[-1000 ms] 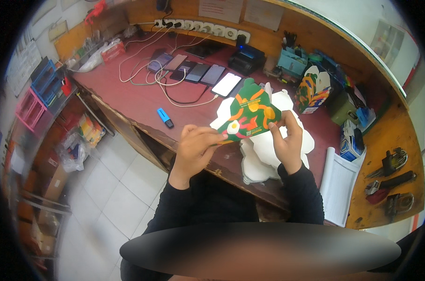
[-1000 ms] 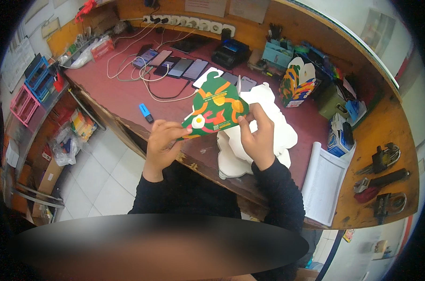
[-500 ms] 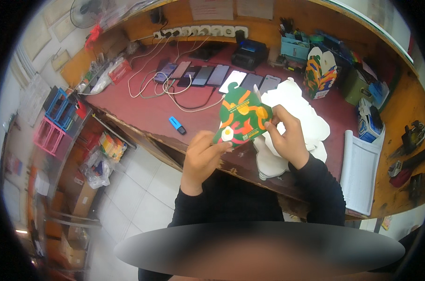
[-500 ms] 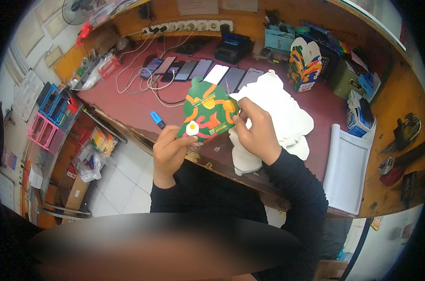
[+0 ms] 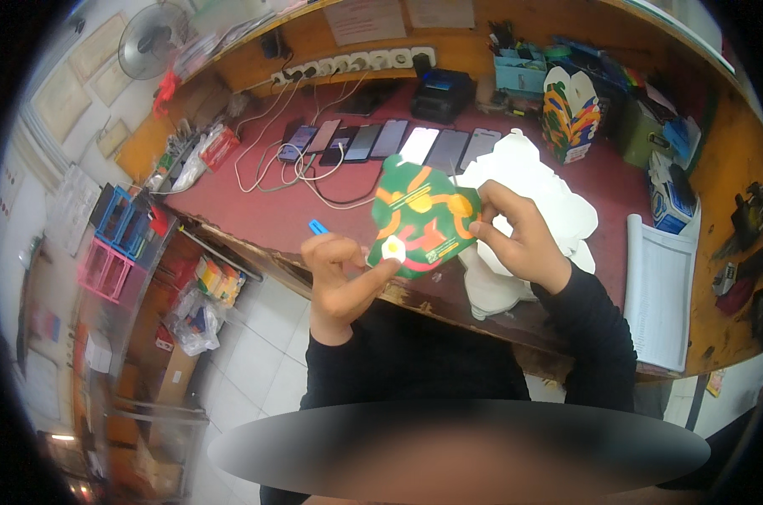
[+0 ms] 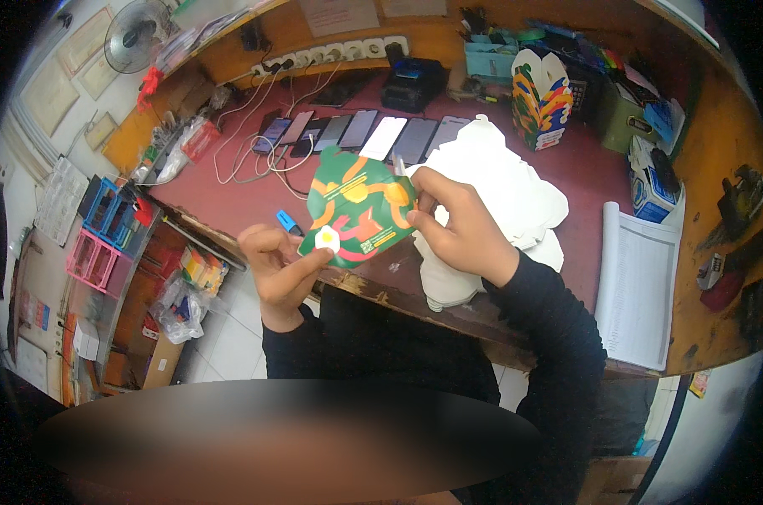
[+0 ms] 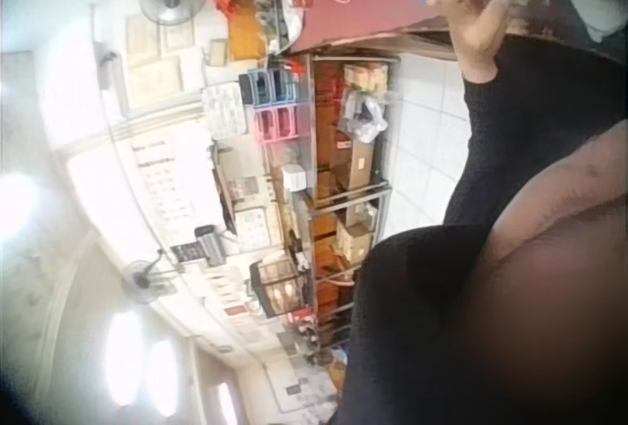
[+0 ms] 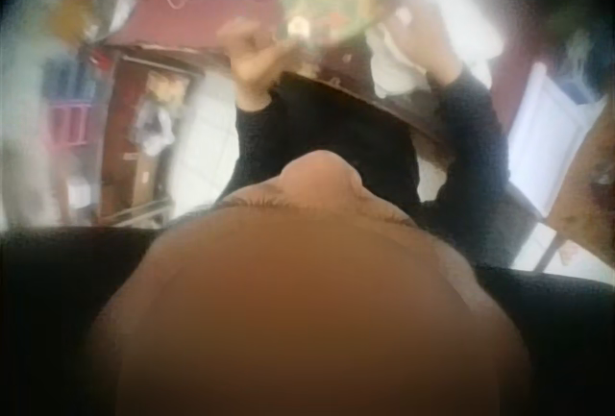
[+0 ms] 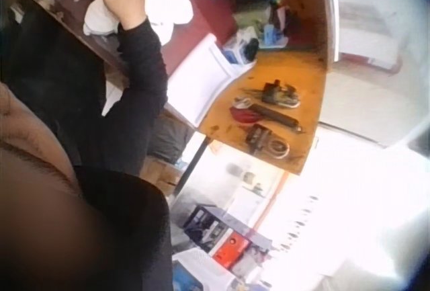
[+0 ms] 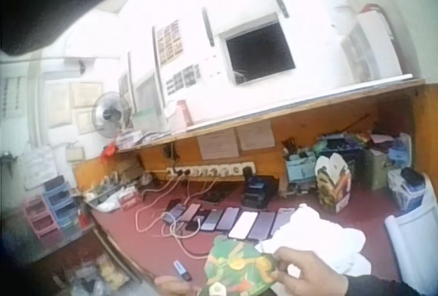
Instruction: The person folds and assembles small, colorful paper boxes from flat sheets. They fold the edges, tuck flaps, and form the box shape, then place the finished boxes on the table.
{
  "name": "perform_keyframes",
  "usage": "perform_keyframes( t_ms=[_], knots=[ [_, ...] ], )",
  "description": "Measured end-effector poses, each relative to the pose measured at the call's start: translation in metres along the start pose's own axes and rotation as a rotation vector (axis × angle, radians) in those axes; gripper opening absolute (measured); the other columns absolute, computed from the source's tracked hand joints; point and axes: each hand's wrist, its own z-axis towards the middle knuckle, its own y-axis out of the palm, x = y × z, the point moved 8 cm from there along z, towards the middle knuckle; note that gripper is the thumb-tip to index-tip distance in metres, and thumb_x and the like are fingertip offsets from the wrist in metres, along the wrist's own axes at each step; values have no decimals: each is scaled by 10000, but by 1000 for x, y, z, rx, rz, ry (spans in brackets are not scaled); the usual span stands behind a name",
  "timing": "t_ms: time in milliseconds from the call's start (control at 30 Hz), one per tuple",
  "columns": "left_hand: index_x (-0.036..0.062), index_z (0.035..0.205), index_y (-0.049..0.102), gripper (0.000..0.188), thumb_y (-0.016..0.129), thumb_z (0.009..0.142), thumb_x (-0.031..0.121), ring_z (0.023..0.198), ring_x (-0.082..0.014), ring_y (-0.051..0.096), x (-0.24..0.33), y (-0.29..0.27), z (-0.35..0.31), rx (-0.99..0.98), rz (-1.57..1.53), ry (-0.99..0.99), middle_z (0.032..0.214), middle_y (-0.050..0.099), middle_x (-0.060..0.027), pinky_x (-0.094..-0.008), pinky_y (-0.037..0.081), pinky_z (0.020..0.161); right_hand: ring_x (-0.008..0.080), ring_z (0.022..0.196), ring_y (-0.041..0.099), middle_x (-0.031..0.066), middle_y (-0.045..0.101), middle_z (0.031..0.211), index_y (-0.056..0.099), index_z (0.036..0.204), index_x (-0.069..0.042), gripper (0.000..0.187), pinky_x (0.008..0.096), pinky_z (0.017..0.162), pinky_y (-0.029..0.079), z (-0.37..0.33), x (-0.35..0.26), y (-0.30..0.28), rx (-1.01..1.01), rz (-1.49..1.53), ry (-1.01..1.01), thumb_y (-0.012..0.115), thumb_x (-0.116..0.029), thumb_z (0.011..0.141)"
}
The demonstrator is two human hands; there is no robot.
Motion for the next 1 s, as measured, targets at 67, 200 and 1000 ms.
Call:
perform_keyframes(
  t_ms=[67, 200, 1000],
  knots=[
    [110, 864, 762, 263, 815, 613, 51, 894, -226, 695, 9, 0, 9, -71, 15, 79, 831, 707, -23, -365, 428, 848, 193, 767, 564, 108, 581, 803, 556, 988, 16, 179, 322, 784, 452, 0, 0, 2, -13, 15, -3, 674, -10, 856],
    [125, 744, 723, 93, 785, 683, 95, 889, -181, 729, 22, 11, 13, -257, -109, 116, 844, 757, 26, -388, 390, 920, 187, 747, 568, 105, 587, 803, 574, 980, 17, 156, 319, 756, 457, -1, -4, 1, 31, -3, -37, 667, -7, 857],
    [104, 850, 743, 315, 851, 629, -94, 1334, -310, 461, -55, 89, -120, 45, -938, -942, 1358, 635, -113, -439, 399, 1093, 308, 727, 570, 121, 550, 782, 690, 1063, -1, 288, 397, 662, 446, -9, -8, 24, 138, -387, -293, 689, 69, 783]
  ],
)
